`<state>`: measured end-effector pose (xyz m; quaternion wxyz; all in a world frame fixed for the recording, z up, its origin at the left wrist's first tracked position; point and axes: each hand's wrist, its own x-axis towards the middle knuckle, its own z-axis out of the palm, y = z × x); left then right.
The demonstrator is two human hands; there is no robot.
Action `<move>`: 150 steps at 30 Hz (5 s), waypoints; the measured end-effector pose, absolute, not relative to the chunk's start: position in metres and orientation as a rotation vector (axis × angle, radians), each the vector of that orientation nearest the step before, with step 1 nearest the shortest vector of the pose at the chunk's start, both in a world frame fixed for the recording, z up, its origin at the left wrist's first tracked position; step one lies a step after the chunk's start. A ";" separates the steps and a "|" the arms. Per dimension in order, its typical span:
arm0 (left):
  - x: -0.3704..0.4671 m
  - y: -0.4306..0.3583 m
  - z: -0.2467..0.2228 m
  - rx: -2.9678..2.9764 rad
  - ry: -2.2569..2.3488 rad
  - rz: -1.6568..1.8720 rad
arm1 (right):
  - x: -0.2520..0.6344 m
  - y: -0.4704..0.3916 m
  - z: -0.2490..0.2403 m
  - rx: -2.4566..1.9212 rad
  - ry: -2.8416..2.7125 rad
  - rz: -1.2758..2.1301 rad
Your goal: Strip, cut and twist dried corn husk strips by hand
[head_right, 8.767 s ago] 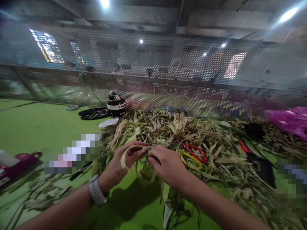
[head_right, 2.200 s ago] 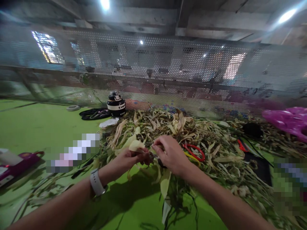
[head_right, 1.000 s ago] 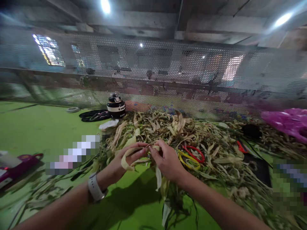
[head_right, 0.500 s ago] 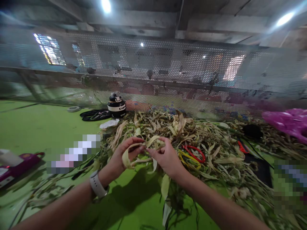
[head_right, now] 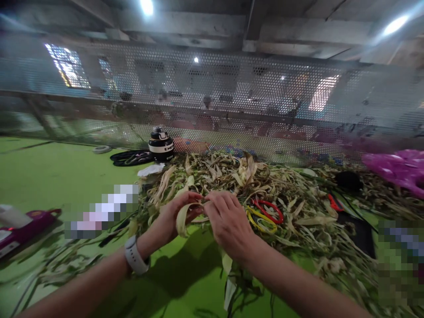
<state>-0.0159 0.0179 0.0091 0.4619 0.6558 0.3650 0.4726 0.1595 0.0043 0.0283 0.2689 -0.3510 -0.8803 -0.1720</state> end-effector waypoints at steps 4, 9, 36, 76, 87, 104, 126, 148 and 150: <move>-0.017 0.012 0.014 1.775 0.712 1.021 | 0.162 0.009 0.036 -1.193 -2.337 -0.133; -0.016 0.009 0.021 1.710 0.679 1.047 | 0.160 0.009 0.038 -1.394 -2.127 0.450; -0.020 0.008 0.028 1.559 0.724 0.871 | 0.155 0.004 0.027 -1.110 -2.049 0.836; -0.018 0.025 0.016 1.264 1.136 1.392 | 0.139 0.008 0.002 -1.311 -1.443 1.219; -0.020 0.024 0.016 1.271 1.142 1.361 | 0.154 0.001 0.005 -1.081 -2.409 -0.387; -0.009 0.002 0.022 1.461 0.919 1.058 | 0.158 0.012 0.028 -1.319 -1.864 0.463; -0.018 0.017 0.022 1.187 0.839 0.952 | 0.177 0.018 0.056 -0.507 -2.385 0.562; -0.005 0.000 0.021 1.611 1.038 1.196 | 0.154 0.002 0.046 -1.230 -1.891 0.610; -0.004 -0.002 0.020 1.669 1.048 1.221 | 0.154 0.002 0.044 -1.219 -1.905 0.611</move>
